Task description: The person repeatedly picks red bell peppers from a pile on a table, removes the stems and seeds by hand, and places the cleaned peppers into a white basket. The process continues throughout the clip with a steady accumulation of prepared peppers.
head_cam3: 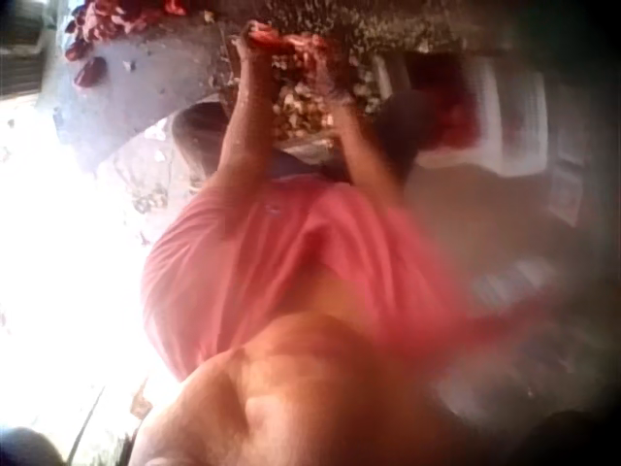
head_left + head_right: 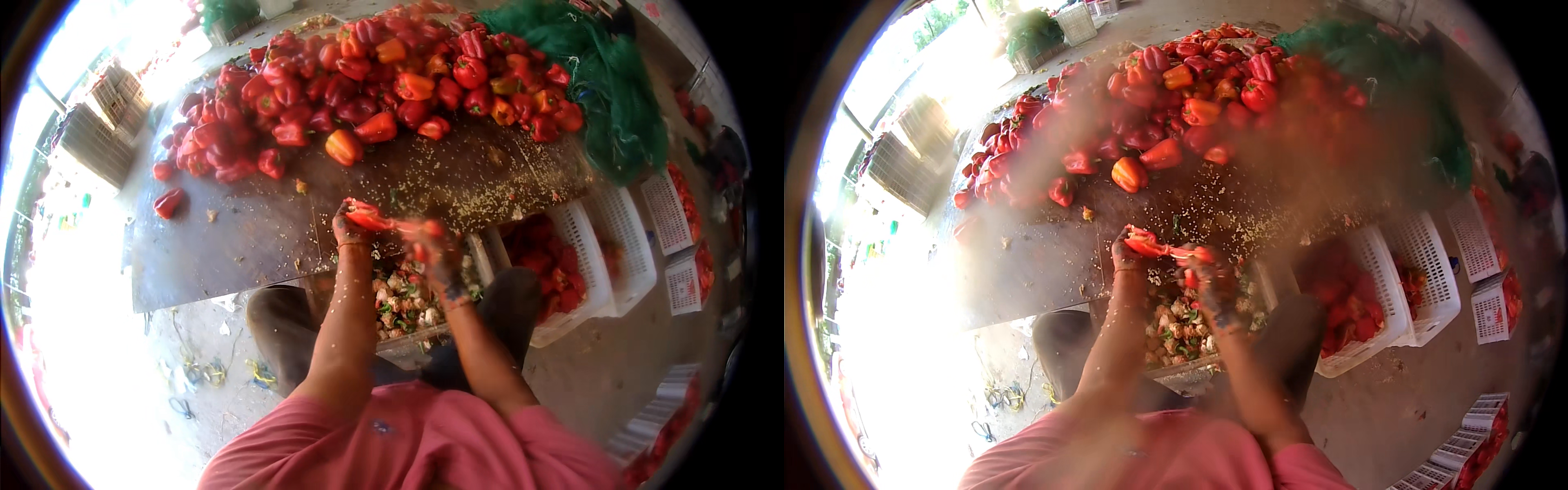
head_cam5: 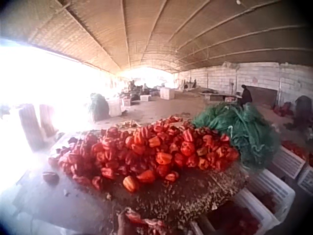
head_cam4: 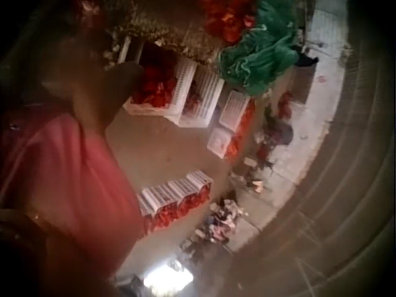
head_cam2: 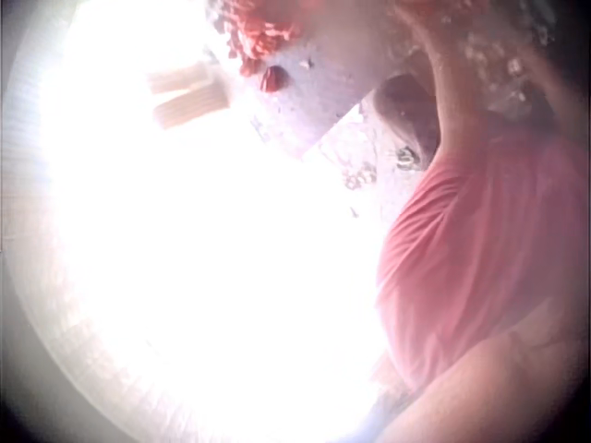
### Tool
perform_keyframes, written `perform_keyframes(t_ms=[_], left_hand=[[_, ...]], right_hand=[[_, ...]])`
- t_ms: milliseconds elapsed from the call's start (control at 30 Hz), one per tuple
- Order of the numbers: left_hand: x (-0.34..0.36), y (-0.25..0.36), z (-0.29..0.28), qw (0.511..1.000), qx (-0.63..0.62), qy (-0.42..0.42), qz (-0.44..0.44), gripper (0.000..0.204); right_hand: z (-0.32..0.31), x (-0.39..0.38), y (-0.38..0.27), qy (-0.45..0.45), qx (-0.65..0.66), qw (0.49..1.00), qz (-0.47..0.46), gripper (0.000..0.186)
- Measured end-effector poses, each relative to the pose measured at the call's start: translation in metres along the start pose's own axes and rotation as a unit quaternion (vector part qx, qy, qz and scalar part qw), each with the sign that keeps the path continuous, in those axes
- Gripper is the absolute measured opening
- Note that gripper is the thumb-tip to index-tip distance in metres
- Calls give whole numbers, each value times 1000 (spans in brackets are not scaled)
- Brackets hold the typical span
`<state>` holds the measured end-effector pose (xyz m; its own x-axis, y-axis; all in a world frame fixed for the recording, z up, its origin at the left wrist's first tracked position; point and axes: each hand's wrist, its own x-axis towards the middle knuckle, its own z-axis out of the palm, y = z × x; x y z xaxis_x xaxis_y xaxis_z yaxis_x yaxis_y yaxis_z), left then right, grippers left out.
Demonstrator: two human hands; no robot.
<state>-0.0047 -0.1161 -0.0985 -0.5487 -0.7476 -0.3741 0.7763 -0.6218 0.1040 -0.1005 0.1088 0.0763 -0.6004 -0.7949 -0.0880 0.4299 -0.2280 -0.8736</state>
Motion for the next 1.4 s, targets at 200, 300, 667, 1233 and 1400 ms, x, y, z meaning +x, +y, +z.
perform_keyframes(t_ms=[200, 300, 667, 1233, 1400], left_hand=[[-48, -130, 130, 941, 317, -37, 110, 31], [-29, -156, 136, 687, 649, -93, 313, 50], [51, 57, 125, 469, 850, -108, 213, 61], [-34, -3, 85, 170, 916, 75, 357, 36], [-14, -7, 111, 177, 928, 131, 301, 53]], right_hand=[[-232, -19, -123, 178, -166, 953, -181, 39], [-363, -46, -121, 205, -377, 883, -192, 49], [-211, 50, -29, 74, -415, 903, -78, 38], [-2, 127, 157, -310, -856, 212, -356, 16], [8, 114, 132, -102, -547, 830, 39, 20]])
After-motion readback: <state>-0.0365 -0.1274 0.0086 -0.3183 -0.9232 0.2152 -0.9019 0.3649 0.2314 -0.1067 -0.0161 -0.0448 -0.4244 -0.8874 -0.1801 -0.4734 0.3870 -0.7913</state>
